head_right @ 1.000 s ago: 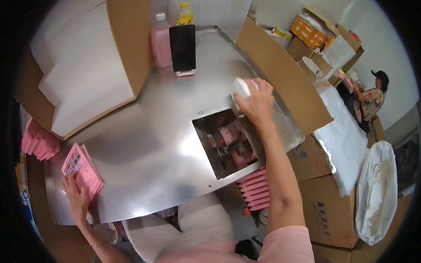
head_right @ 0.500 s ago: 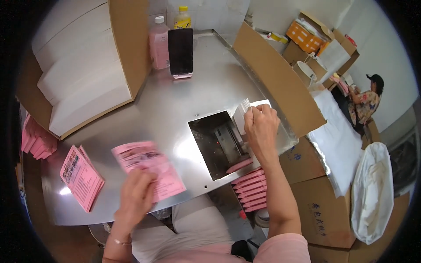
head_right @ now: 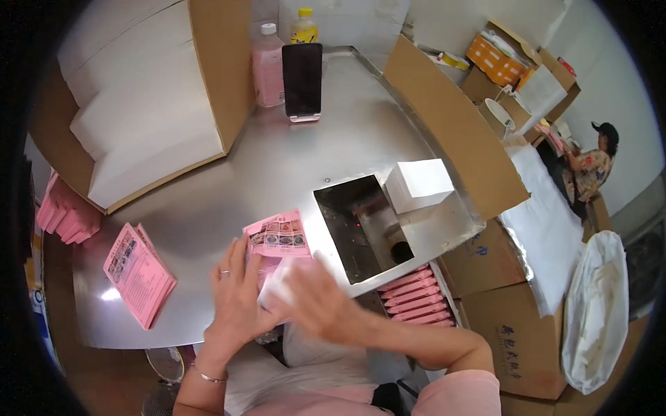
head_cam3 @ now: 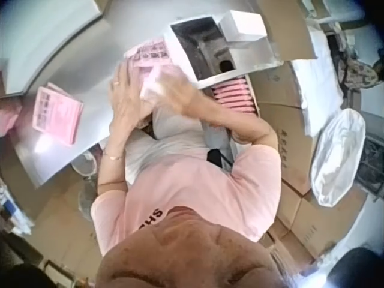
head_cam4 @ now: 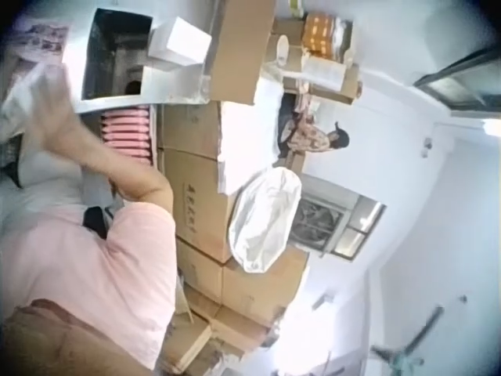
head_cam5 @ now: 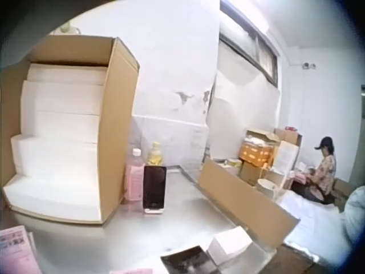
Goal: Folding pink pamphlets and organizing white boxes for product packaging.
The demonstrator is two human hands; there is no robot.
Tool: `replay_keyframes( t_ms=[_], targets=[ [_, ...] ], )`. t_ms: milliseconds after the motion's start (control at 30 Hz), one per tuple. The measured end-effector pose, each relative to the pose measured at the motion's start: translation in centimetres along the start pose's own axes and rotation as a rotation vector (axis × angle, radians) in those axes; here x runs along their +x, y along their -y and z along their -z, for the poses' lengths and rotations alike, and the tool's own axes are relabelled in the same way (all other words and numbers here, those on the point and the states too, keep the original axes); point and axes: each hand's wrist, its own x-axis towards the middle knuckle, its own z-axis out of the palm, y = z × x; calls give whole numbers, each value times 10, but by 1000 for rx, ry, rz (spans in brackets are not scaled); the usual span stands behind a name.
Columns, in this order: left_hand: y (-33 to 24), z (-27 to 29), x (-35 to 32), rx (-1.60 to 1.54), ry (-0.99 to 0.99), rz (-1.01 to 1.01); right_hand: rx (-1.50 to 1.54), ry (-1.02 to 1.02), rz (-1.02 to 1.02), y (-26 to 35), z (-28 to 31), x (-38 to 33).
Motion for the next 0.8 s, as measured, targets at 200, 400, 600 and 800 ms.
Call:
replay_keyframes(
  t_ms=[200, 400, 600, 800],
  targets=[
    [-19, -11, 19, 4, -65, 130, 41, 92, -149, -4, -2, 47],
    [-17, 2, 8, 138, 53, 120, -689, -144, -488, -79, 76, 17],
    [-16, 0, 15, 146, -53, -27, -537, -156, -731, -141, 71, -22],
    [-18, -2, 8, 61, 82, -54, -553, -341, -633, -138, 72, -24]
  ],
)
